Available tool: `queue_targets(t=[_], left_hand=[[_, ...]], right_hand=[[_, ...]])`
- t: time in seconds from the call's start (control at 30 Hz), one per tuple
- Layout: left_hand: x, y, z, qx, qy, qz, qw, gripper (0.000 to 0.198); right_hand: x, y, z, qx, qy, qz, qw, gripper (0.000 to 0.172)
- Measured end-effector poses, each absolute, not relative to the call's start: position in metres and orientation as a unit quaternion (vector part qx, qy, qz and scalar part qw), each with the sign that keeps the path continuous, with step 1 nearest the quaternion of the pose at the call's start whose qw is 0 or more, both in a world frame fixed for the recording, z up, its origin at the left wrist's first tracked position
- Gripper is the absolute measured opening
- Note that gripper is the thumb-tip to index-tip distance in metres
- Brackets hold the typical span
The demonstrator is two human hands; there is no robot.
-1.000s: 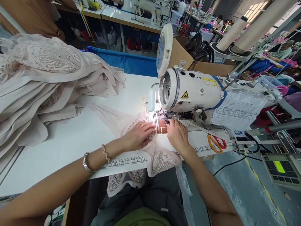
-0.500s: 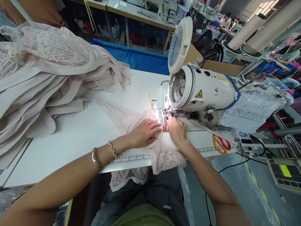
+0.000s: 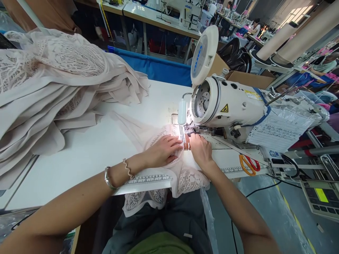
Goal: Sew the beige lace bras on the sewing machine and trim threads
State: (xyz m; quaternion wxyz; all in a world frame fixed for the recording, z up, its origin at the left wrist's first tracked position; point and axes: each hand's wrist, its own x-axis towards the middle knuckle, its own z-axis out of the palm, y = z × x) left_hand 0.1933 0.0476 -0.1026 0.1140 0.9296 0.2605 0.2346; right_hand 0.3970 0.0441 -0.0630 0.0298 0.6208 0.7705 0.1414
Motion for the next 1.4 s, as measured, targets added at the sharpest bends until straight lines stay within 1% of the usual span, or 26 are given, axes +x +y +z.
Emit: queue_targets(t=[0.17,0.37,0.43,0.9,1.07,1.13,1.23,1.3,1.4], left_hand=[[0.192,0.048,-0.104,0.930,0.260,0.232,0.116,0.029],[0.193,0.048,-0.103,0.928,0.256,0.239,0.123,0.029],[0.193,0.048,-0.103,0.928,0.254,0.240,0.126,0.030],[0.193,0.047,-0.101,0.927,0.259,0.239,0.126,0.030],[0.192,0.047,-0.101,0.928,0.264,0.229,0.127,0.031],[0.192,0.047,-0.102,0.929,0.261,0.227,0.131,0.031],[0.191,0.047,-0.104,0.926,0.262,0.235,0.137,0.032],[0.192,0.048,-0.106,0.924,0.262,0.243,0.138,0.031],[0.193,0.049,-0.107,0.920,0.258,0.261,0.135,0.026]], right_hand=[[0.412,0.030,-0.064,0.622,0.767,0.159,0.007,0.023],[0.395,0.049,-0.062,0.632,0.763,0.119,0.057,0.034],[0.390,0.055,-0.062,0.638,0.759,0.113,0.066,0.036],[0.387,0.050,-0.059,0.633,0.765,0.100,0.061,0.031],[0.440,0.011,-0.058,0.657,0.746,0.106,0.026,0.024],[0.475,-0.008,-0.060,0.713,0.693,0.105,0.012,0.024],[0.509,-0.034,-0.063,0.790,0.604,0.102,-0.031,0.028],[0.506,-0.048,-0.066,0.775,0.623,0.070,-0.074,0.023],[0.464,-0.064,-0.079,0.673,0.726,-0.001,-0.141,0.026]])
